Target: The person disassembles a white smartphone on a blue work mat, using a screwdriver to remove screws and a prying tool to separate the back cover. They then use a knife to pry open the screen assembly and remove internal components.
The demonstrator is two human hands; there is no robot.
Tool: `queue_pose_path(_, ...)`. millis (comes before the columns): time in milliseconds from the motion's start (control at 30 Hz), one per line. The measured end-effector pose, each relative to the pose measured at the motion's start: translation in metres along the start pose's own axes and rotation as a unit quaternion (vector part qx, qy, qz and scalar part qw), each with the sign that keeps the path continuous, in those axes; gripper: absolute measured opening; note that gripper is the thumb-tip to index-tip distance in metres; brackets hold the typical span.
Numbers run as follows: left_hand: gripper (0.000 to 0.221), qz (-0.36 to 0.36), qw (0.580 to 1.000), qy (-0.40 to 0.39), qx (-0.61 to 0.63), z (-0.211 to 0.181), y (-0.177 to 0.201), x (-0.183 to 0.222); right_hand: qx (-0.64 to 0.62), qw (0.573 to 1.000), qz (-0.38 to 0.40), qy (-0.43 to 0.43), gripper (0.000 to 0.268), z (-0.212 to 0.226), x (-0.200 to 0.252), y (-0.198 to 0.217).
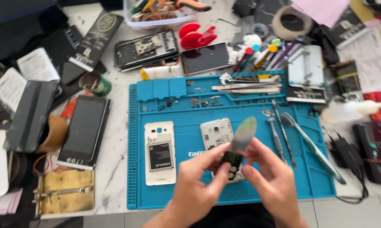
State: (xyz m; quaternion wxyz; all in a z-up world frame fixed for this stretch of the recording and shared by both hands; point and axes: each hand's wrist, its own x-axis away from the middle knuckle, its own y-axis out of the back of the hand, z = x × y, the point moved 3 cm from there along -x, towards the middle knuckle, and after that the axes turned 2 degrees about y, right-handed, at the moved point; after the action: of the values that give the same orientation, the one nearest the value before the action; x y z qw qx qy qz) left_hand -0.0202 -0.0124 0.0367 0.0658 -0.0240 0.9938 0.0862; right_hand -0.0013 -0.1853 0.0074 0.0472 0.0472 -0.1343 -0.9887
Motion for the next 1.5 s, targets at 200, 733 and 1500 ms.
queue_pose_path(200, 0.036, 0.026, 0.991, -0.118, -0.048, -0.002, -0.028, 0.019, -0.277, 0.957, 0.009, -0.084, 0.012, -0.019, -0.017, 0.024)
queue_pose_path(733, 0.031, -0.032, 0.997, -0.059, -0.042, 0.008, -0.027, 0.011, -0.230, 0.965, 0.059, -0.114, 0.036, -0.049, -0.011, 0.024)
queue_pose_path(1500, 0.019, 0.005, 0.891, 0.254, 0.376, 0.019, -0.025, 0.033, -0.367, 0.930, 0.022, -0.008, 0.014, -0.008, -0.005, 0.040)
